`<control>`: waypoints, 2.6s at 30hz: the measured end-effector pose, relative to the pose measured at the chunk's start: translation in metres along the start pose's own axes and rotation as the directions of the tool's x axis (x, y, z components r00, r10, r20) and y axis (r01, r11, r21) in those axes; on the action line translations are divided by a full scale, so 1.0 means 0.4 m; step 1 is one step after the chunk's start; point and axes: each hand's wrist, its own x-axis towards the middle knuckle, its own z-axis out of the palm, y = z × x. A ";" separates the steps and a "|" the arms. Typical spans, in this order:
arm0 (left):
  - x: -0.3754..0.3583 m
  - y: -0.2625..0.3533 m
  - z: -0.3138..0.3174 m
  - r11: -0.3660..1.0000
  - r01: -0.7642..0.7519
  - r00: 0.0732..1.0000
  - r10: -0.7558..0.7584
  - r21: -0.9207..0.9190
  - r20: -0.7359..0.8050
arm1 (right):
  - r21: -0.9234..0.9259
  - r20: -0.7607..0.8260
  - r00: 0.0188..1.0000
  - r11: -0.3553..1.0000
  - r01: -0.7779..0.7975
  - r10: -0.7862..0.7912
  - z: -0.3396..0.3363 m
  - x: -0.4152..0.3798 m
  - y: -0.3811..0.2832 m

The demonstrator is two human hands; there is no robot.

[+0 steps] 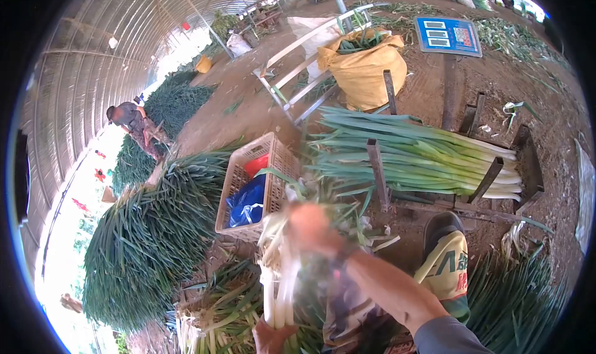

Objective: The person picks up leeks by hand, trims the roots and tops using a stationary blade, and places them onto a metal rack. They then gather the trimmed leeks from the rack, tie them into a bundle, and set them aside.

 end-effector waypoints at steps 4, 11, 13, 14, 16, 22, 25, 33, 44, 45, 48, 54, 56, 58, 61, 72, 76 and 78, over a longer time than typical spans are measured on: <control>-0.045 0.023 -0.064 0.840 0.149 0.989 -0.117 -0.521 0.093 | 0.332 0.399 0.812 0.758 -0.561 0.426 -0.142 0.086 0.140; 0.062 -0.042 -0.150 0.924 0.119 0.988 -0.074 -0.363 0.135 | 0.423 0.729 0.684 0.759 -0.495 0.040 -0.185 -0.054 -0.063; 0.088 0.084 -0.151 0.930 0.066 0.996 -0.043 -0.360 0.073 | 0.554 0.750 0.654 0.635 -0.538 -0.100 -0.141 -0.105 -0.103; 0.099 0.084 -0.146 0.935 0.063 0.996 -0.035 -0.348 0.086 | 0.637 0.623 0.753 0.697 -0.329 -0.214 -0.112 -0.123 -0.120; 0.122 0.083 -0.135 0.944 0.055 0.994 -0.019 -0.325 0.112 | 0.586 0.461 0.869 0.797 -0.146 -0.179 0.001 -0.168 -0.145; 0.091 0.049 -0.106 0.944 0.045 0.990 0.002 -0.327 0.143 | 0.780 -0.089 0.914 0.599 -0.182 0.395 0.366 -0.133 -0.015; 0.051 0.090 -0.129 0.924 0.063 0.991 -0.013 -0.376 0.134 | 0.264 0.188 0.828 0.785 -0.560 0.528 0.113 0.069 0.037; -0.043 0.120 -0.214 0.860 0.101 0.994 -0.062 -0.500 0.095 | 0.809 0.396 0.659 0.096 -0.579 0.640 -0.090 0.069 0.154; -0.022 0.115 -0.196 0.829 0.016 0.991 0.060 -0.559 0.117 | 0.502 0.529 0.841 0.841 -0.202 -0.114 -0.047 -0.036 -0.053; -0.014 0.124 -0.188 0.846 0.030 0.992 0.041 -0.532 0.120 | 0.450 0.442 0.877 0.892 -0.033 -0.191 -0.040 -0.027 -0.070; 0.004 0.132 -0.168 0.885 0.062 0.992 -0.005 -0.462 0.123 | 0.327 0.364 0.907 0.941 0.088 -0.212 -0.035 0.017 -0.068; 0.012 0.133 -0.162 0.923 0.086 0.993 -0.049 -0.375 0.107 | 0.073 0.245 0.937 0.968 0.238 -0.249 0.030 0.066 -0.050; 0.013 0.139 -0.160 0.932 0.085 0.994 -0.054 -0.352 0.098 | 0.063 0.270 0.936 0.974 0.216 -0.225 0.049 0.062 -0.046; 0.008 0.174 -0.167 0.923 0.101 0.993 -0.069 -0.372 0.099 | 0.036 0.255 0.946 0.980 0.197 -0.200 0.057 0.061 -0.047; -0.014 0.090 -0.167 0.856 0.106 0.994 -0.077 -0.505 0.079 | -0.081 0.237 0.971 0.996 0.049 -0.028 0.071 0.084 -0.020; -0.008 0.033 -0.219 0.811 0.085 0.996 -0.090 -0.579 0.021 | 0.076 0.357 0.930 0.995 0.067 -0.090 -0.002 0.135 0.080; 0.075 0.085 -0.187 0.934 0.266 0.963 -0.267 -0.240 0.027 | 0.048 0.604 0.772 0.976 0.212 -0.197 -0.068 0.079 -0.003; 0.102 0.058 -0.139 0.972 0.153 0.987 -0.158 -0.176 -0.016 | 0.211 0.470 0.816 0.940 0.267 -0.337 -0.064 0.034 -0.024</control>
